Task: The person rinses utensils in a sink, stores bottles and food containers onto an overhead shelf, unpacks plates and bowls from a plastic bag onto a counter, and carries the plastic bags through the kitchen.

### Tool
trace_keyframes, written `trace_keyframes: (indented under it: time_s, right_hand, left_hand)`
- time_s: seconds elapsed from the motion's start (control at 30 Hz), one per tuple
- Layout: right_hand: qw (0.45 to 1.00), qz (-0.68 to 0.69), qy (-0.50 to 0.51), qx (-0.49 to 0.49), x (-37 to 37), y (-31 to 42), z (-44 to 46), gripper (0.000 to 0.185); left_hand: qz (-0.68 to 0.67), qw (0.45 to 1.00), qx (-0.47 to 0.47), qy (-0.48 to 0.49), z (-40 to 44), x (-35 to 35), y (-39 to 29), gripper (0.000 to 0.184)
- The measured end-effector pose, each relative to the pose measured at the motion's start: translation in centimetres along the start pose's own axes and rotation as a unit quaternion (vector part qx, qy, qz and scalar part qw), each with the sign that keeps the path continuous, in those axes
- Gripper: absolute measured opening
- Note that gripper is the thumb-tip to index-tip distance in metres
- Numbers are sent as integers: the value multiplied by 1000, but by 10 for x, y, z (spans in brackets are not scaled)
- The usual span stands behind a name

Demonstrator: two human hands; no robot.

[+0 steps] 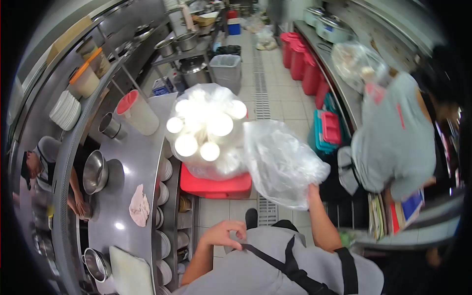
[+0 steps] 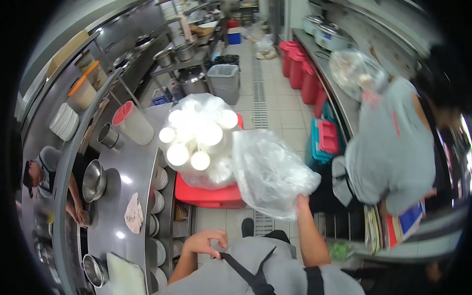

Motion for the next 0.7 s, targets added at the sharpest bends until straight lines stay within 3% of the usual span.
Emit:
trace_keyframes:
  time_s: [0.1, 0.17, 0.2, 0.27, 0.37, 0.4, 0.43, 0.5, 0.53, 0.57, 0.6, 0.67, 0.7]
  right_hand:
    - [999, 45, -23, 13, 2, 20, 60, 55]
    - [996, 76, -39, 18, 3, 31, 102, 55]
    - [995, 89, -47, 21, 3, 36, 123, 54]
    - [992, 113, -55, 29, 4, 46, 170, 54]
    - [987, 145, -59, 39, 8, 62, 255, 54]
    - [986, 148, -57, 45, 13, 70, 281, 54]
    - [985, 155, -54, 49, 14, 81, 310, 54]
    - [986, 149, -47, 53, 25, 104, 367, 54]
    - [987, 146, -47, 53, 31, 111, 396, 54]
    - [996, 71, -43, 19, 39, 124, 421, 48]
    - [999, -4, -43, -20, 43, 141, 449, 44]
    - [995, -86, -43, -30, 53, 169, 489, 41]
    - [986, -161, -25, -34, 58, 182, 508, 38]
  left_hand:
    - [-24, 998, -46, 19, 56, -47, 33, 28]
    - [-67, 982, -169, -60, 97, -75, 73, 33]
    - [-70, 980, -174, -62, 116, -90, 84, 33]
    - [196, 949, -248, -10, 160, -125, 108, 37]
    - [243, 936, -256, -15, 210, -168, 191, 40]
    - [119, 949, -290, -38, 230, -182, 201, 40]
    - [118, 948, -292, -42, 242, -192, 222, 40]
    - [-33, 896, -436, -79, 235, -192, 308, 43]
    - [91, 902, -416, -67, 221, -185, 341, 45]
    - [126, 901, -415, 25, 210, -179, 370, 46]
    - [138, 881, -452, 32, 188, -163, 413, 43]
    - [39, 883, -466, -41, 149, -125, 465, 38]
    - [-6, 843, -534, -59, 150, -127, 456, 38]
Point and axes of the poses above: each hand's wrist, its own z-axis towards the middle knuckle, its own x-axis out of the palm, y = z × x, the point moved 2 cm from there along z, towards the middle knuckle, and after that the axes turned 7 degrees about y, right-handed, at the moved point
